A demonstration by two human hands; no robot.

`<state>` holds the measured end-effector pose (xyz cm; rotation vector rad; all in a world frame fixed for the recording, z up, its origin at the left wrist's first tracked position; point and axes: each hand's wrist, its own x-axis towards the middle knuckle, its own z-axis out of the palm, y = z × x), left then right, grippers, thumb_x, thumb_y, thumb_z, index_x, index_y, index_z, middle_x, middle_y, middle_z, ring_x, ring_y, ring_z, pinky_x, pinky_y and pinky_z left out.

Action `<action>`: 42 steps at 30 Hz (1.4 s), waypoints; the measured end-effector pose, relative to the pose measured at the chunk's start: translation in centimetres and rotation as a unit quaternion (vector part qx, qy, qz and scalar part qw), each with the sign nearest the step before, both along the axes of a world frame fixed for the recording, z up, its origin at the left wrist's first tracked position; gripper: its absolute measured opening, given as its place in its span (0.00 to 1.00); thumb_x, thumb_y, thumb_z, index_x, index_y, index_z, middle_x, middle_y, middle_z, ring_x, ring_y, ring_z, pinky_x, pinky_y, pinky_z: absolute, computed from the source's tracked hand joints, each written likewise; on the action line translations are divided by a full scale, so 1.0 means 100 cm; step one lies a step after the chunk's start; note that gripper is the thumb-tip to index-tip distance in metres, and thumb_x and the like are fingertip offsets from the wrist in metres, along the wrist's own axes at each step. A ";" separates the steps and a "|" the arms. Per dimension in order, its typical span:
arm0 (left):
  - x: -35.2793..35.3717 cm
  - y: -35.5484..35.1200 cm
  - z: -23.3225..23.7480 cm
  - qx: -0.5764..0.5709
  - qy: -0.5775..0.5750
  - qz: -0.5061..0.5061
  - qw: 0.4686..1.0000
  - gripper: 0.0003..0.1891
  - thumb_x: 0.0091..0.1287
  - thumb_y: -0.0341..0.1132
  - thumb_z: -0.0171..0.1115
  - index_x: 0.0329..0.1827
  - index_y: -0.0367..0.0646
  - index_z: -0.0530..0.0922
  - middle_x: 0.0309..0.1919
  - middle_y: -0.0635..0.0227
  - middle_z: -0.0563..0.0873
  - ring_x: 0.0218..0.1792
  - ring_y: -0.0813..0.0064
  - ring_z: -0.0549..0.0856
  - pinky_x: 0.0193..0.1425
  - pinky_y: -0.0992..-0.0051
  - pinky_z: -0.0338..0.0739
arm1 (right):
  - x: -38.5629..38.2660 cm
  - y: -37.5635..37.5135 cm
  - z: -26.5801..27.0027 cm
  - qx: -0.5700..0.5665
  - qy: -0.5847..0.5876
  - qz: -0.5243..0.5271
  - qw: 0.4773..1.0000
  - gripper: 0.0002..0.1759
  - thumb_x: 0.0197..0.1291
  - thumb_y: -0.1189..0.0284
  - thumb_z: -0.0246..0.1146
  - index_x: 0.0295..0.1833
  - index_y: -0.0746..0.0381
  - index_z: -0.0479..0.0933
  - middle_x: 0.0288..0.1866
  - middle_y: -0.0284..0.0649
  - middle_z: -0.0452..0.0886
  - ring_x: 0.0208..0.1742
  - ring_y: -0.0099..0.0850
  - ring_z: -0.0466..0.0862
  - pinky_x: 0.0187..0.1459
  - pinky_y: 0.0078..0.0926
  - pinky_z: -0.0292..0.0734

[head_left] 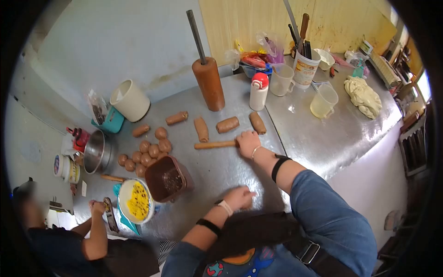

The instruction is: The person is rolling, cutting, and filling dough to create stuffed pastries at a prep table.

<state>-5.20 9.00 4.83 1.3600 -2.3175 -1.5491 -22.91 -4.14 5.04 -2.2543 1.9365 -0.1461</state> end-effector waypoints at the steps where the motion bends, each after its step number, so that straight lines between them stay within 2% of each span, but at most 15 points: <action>1: 0.000 0.002 0.007 0.025 0.048 -0.030 0.998 0.24 0.66 0.55 0.63 0.40 0.38 0.80 0.29 0.55 0.84 0.35 0.61 0.85 0.43 0.65 0.77 | 0.001 0.002 0.008 0.071 0.031 0.011 0.997 0.19 0.53 0.73 0.60 0.53 0.62 0.78 0.54 0.47 0.77 0.61 0.45 0.76 0.58 0.43 0.74; 2: -0.002 -0.003 0.013 0.060 -0.009 -0.062 0.996 0.23 0.65 0.55 0.64 0.43 0.40 0.79 0.37 0.58 0.85 0.41 0.60 0.84 0.48 0.62 0.76 | 0.002 0.005 -0.001 0.082 0.003 0.003 0.997 0.17 0.53 0.72 0.60 0.50 0.62 0.79 0.53 0.48 0.78 0.58 0.46 0.78 0.56 0.44 0.75; 5: -0.002 0.000 -0.027 -0.295 -0.148 -0.009 0.944 0.23 0.63 0.52 0.66 0.48 0.41 0.78 0.52 0.57 0.81 0.53 0.57 0.79 0.56 0.57 0.72 | -0.003 0.027 -0.027 0.126 -0.075 -0.011 0.989 0.13 0.55 0.69 0.60 0.45 0.62 0.81 0.47 0.49 0.82 0.50 0.49 0.83 0.50 0.45 0.78; 6: -0.005 -0.007 -0.022 -0.307 -0.180 0.063 0.932 0.25 0.58 0.52 0.69 0.50 0.42 0.77 0.64 0.55 0.72 0.62 0.52 0.71 0.63 0.53 0.67 | -0.008 0.037 -0.021 0.138 -0.101 -0.010 0.985 0.13 0.56 0.68 0.60 0.45 0.62 0.80 0.44 0.50 0.83 0.46 0.50 0.84 0.49 0.45 0.79; 12: -0.020 0.019 -0.023 -0.396 -0.031 -0.097 0.913 0.36 0.57 0.49 0.68 0.66 0.40 0.70 0.71 0.53 0.64 0.68 0.46 0.65 0.72 0.48 0.57 | -0.052 0.113 0.017 0.132 -0.226 -0.100 0.960 0.20 0.58 0.57 0.64 0.46 0.62 0.77 0.33 0.51 0.84 0.38 0.50 0.84 0.43 0.45 0.79; 16: -0.024 0.026 -0.032 -0.300 -0.095 -0.076 0.946 0.40 0.58 0.44 0.68 0.73 0.40 0.62 0.76 0.52 0.58 0.73 0.46 0.59 0.74 0.43 0.49 | -0.065 0.147 0.009 0.079 -0.237 -0.079 0.965 0.17 0.60 0.56 0.64 0.45 0.57 0.79 0.41 0.44 0.81 0.42 0.46 0.83 0.42 0.42 0.78; 19: 0.001 0.013 0.022 -0.410 0.071 0.030 0.909 0.38 0.60 0.41 0.66 0.72 0.39 0.63 0.73 0.51 0.62 0.70 0.45 0.63 0.73 0.47 0.54 | -0.065 0.169 0.006 0.030 -0.266 0.006 0.964 0.14 0.56 0.60 0.67 0.44 0.55 0.79 0.43 0.37 0.76 0.45 0.41 0.80 0.43 0.38 0.77; 22: 0.055 0.014 0.002 -0.287 -0.091 -0.028 0.953 0.32 0.63 0.37 0.62 0.71 0.38 0.65 0.69 0.47 0.67 0.66 0.43 0.67 0.71 0.50 0.59 | -0.055 0.184 0.003 -0.027 -0.287 0.128 0.949 0.17 0.52 0.61 0.68 0.46 0.55 0.80 0.42 0.34 0.76 0.49 0.37 0.78 0.47 0.36 0.74; 25: 0.073 0.041 -0.031 -0.267 -0.063 0.016 0.962 0.26 0.64 0.37 0.61 0.66 0.39 0.72 0.65 0.48 0.72 0.58 0.42 0.73 0.65 0.51 0.66 | -0.034 0.202 -0.015 -0.111 -0.200 0.106 0.968 0.21 0.52 0.61 0.68 0.51 0.58 0.79 0.46 0.32 0.78 0.53 0.35 0.76 0.53 0.37 0.71; 26: 0.068 0.047 -0.041 -0.305 -0.098 0.038 0.947 0.25 0.66 0.40 0.59 0.66 0.40 0.73 0.68 0.49 0.69 0.63 0.41 0.70 0.67 0.49 0.63 | -0.025 0.206 -0.030 -0.128 -0.152 0.083 0.977 0.26 0.55 0.58 0.65 0.57 0.59 0.78 0.55 0.34 0.78 0.63 0.37 0.72 0.64 0.44 0.64; 29: 0.035 0.017 -0.039 -0.426 -0.222 0.043 0.876 0.27 0.68 0.44 0.56 0.67 0.40 0.72 0.72 0.48 0.65 0.67 0.40 0.67 0.70 0.47 0.60 | -0.009 0.185 -0.027 -0.086 -0.099 -0.052 0.990 0.28 0.60 0.53 0.62 0.61 0.58 0.77 0.67 0.39 0.72 0.72 0.41 0.64 0.69 0.52 0.58; 31: 0.010 -0.035 -0.033 -0.352 -0.302 0.053 0.884 0.27 0.70 0.46 0.52 0.68 0.39 0.71 0.74 0.47 0.62 0.71 0.39 0.62 0.72 0.44 0.57 | -0.009 0.137 -0.031 -0.056 -0.086 -0.109 0.989 0.32 0.63 0.51 0.57 0.66 0.59 0.73 0.75 0.41 0.63 0.77 0.43 0.56 0.71 0.58 0.52; 36: 0.003 -0.155 -0.041 -0.468 -0.112 0.119 0.868 0.28 0.73 0.44 0.48 0.70 0.31 0.66 0.74 0.47 0.62 0.71 0.38 0.61 0.73 0.45 0.56 | -0.020 0.010 -0.039 -0.232 0.011 -0.133 0.963 0.42 0.58 0.50 0.61 0.73 0.60 0.63 0.77 0.40 0.59 0.78 0.41 0.56 0.71 0.59 0.51; 39: 0.007 -0.064 -0.052 -0.525 -0.127 0.149 0.828 0.30 0.75 0.46 0.43 0.72 0.31 0.62 0.74 0.46 0.62 0.73 0.41 0.60 0.74 0.47 0.55 | -0.018 0.097 -0.038 -0.126 -0.114 -0.073 0.983 0.42 0.59 0.49 0.61 0.72 0.63 0.64 0.75 0.42 0.64 0.77 0.40 0.59 0.74 0.52 0.49; 42: 0.024 -0.012 -0.065 -0.406 -0.243 0.017 0.881 0.32 0.76 0.47 0.42 0.74 0.31 0.59 0.75 0.43 0.57 0.74 0.39 0.57 0.76 0.47 0.52 | -0.026 0.155 -0.048 -0.021 -0.102 -0.010 0.995 0.40 0.57 0.44 0.60 0.67 0.61 0.72 0.72 0.39 0.69 0.75 0.41 0.62 0.75 0.52 0.49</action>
